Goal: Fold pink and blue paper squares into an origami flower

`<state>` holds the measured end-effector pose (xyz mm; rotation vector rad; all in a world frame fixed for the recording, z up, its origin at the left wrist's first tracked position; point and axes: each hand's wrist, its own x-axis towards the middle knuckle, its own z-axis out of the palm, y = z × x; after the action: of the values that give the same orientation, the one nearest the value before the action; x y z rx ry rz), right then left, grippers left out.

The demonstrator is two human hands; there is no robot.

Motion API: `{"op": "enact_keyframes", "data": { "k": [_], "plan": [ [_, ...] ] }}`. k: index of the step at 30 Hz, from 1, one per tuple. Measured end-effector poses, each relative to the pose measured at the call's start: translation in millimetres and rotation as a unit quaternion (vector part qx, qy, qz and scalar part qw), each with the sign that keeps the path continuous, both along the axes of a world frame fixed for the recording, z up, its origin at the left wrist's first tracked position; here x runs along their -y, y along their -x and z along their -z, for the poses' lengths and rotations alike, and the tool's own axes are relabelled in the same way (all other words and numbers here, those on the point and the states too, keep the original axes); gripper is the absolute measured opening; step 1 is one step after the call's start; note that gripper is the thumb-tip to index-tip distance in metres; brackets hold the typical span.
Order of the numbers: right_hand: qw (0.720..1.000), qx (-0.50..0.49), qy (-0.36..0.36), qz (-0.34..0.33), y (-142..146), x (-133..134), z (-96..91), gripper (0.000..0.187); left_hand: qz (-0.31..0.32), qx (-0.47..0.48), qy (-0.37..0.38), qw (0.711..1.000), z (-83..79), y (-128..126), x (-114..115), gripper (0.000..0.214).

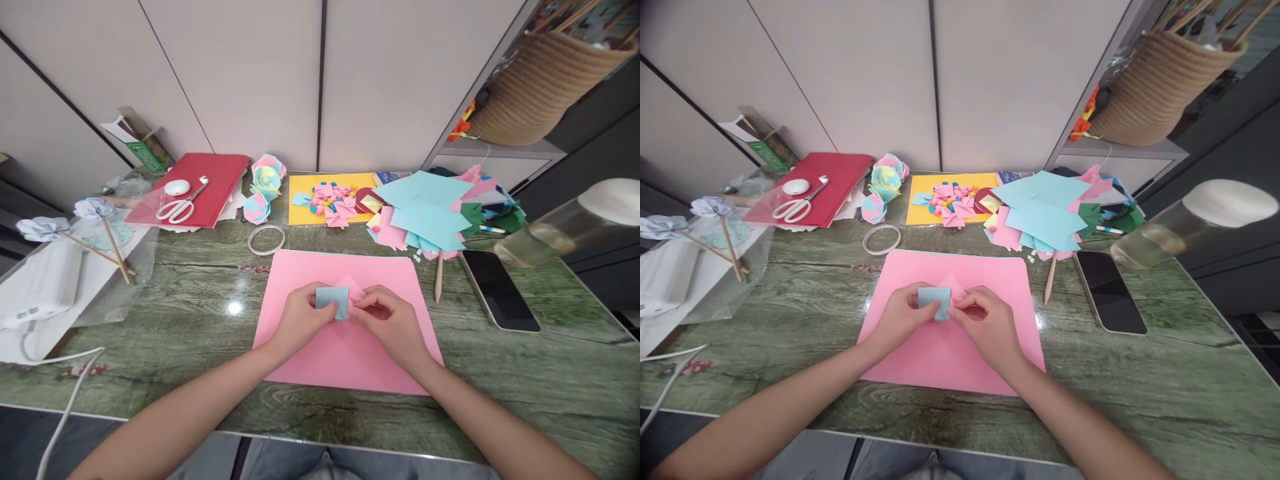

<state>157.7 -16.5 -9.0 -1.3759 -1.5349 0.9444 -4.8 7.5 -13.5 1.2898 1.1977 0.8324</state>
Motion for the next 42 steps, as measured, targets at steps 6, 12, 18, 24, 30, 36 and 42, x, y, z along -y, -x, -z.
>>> {"op": "enact_keyframes", "data": {
  "k": [6, 12, 18, 24, 30, 36, 42],
  "plan": [
    [0.999, 0.036, -0.009, -0.002, 0.7, -1.1, 1.1, 0.008, -0.001, -0.034, -0.019, 0.999, 2.6, -1.2, -1.9, 0.012],
    [0.998, 0.061, -0.017, 0.001, 0.4, -1.6, 0.9, 0.006, -0.004, -0.065, -0.035, 0.997, 3.8, -2.4, -2.1, 0.012],
    [0.996, 0.081, -0.024, 0.003, 2.1, -1.5, 0.7, 0.006, 0.006, -0.088, -0.038, 0.995, 5.3, -3.1, -3.4, 0.013],
    [0.995, 0.093, -0.024, 0.003, 2.7, -1.5, 0.6, 0.007, 0.022, -0.104, -0.045, 0.993, 5.0, -1.4, -4.9, 0.011],
    [0.995, 0.088, -0.043, 0.005, 3.0, 0.0, -0.4, 0.005, 0.024, -0.099, -0.045, 0.994, 0.7, -1.6, -5.6, 0.010],
    [0.996, 0.074, -0.039, 0.000, 3.2, 0.5, -1.9, 0.003, 0.020, -0.074, -0.028, 0.997, 0.6, -1.5, -6.1, 0.009],
    [0.996, 0.074, -0.042, -0.004, 3.4, 2.4, -2.2, 0.002, 0.015, -0.050, -0.007, 0.999, 0.2, -0.3, -5.2, 0.006]
  ]
}}
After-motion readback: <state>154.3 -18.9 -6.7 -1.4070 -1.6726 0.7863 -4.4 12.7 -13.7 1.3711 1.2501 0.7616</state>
